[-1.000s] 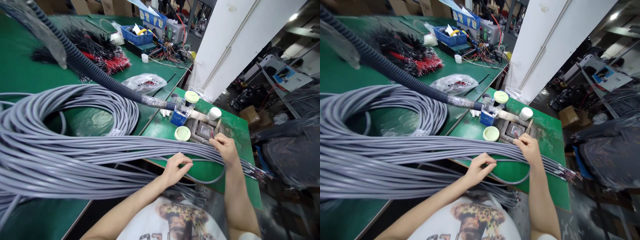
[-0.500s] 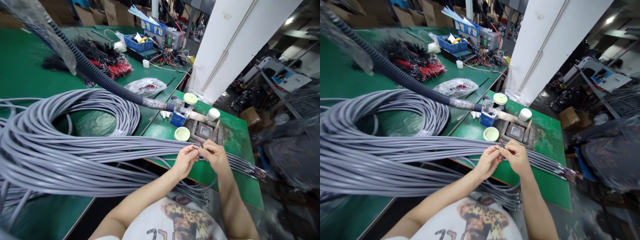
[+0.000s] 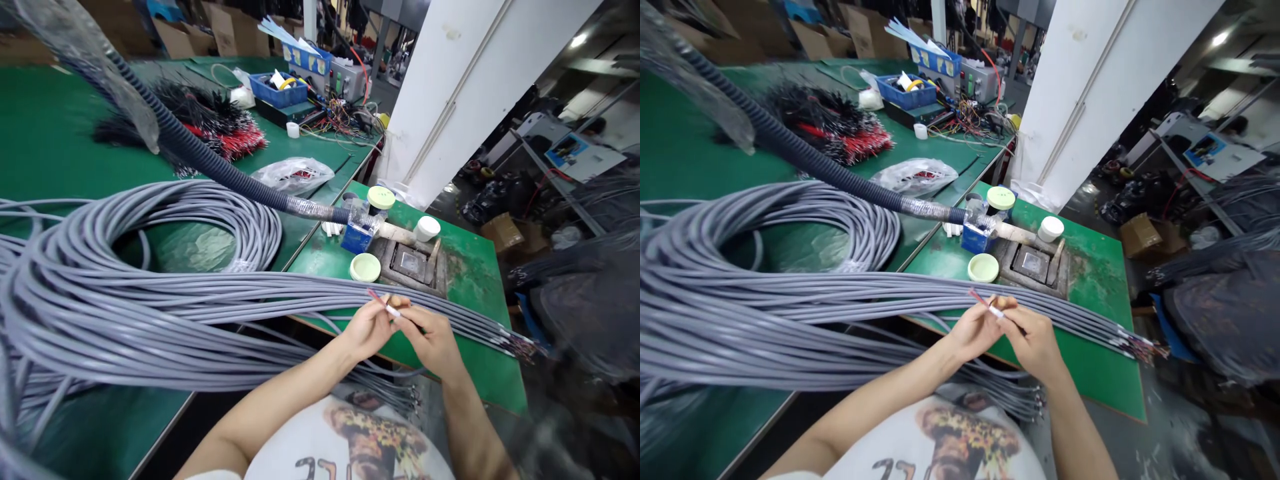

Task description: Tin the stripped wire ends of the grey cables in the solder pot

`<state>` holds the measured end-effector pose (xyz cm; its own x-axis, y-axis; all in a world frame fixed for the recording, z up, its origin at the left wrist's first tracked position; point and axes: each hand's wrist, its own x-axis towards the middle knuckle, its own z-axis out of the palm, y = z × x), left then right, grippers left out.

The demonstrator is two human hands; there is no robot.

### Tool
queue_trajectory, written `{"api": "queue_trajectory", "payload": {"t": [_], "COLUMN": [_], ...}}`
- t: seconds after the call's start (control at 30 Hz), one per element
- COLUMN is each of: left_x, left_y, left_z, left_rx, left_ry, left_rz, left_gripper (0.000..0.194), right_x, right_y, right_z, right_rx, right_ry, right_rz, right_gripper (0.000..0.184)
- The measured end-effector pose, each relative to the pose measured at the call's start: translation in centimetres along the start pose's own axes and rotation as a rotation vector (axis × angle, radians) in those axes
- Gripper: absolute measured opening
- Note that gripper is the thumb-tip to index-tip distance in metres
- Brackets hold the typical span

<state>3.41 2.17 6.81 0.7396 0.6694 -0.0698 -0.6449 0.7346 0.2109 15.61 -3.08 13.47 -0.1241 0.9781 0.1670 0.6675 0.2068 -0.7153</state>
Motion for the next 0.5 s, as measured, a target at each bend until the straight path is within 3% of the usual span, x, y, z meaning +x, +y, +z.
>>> {"api": "queue_trajectory", "payload": {"t": [0.1,0.17,0.27,0.33,0.4,0.5], "left_x": [-0.4,-0.7,-0.9,-0.9,-0.9,-1.0], "left_y": [-0.6,-0.8,-0.6,-0.4,-0.4,-0.7], "left_z": [-0.2,-0.2,-0.3,-0.4,-0.5,-0.4], "left_rx": [0.159,0.280,0.478,0.614,0.728,0.853], "left_ry": [0.063,0.093,0.147,0.171,0.171,0.134], "left_rz": [0.097,0.160,0.253,0.294,0.299,0.314], "left_gripper": [0.024,0.027,0.025,0.023,0.023,0.025], "right_x": [-0.1,-0.1,0.0,0.2,0.7,1.8], "right_y": [0.6,0.8,0.7,0.4,-0.2,-1.0], "right_z": [0.1,0.0,-0.6,-1.2,-1.5,-1.4], "right_rx": [-0.050,-0.079,-0.163,-0.222,-0.257,-0.303], "right_ry": [0.076,0.059,0.038,0.126,0.223,0.210], "right_rz": [0.053,0.055,-0.002,-0.042,-0.073,-0.105], "right_gripper": [0.020,0.023,0.020,0.014,0.011,0.010]}}
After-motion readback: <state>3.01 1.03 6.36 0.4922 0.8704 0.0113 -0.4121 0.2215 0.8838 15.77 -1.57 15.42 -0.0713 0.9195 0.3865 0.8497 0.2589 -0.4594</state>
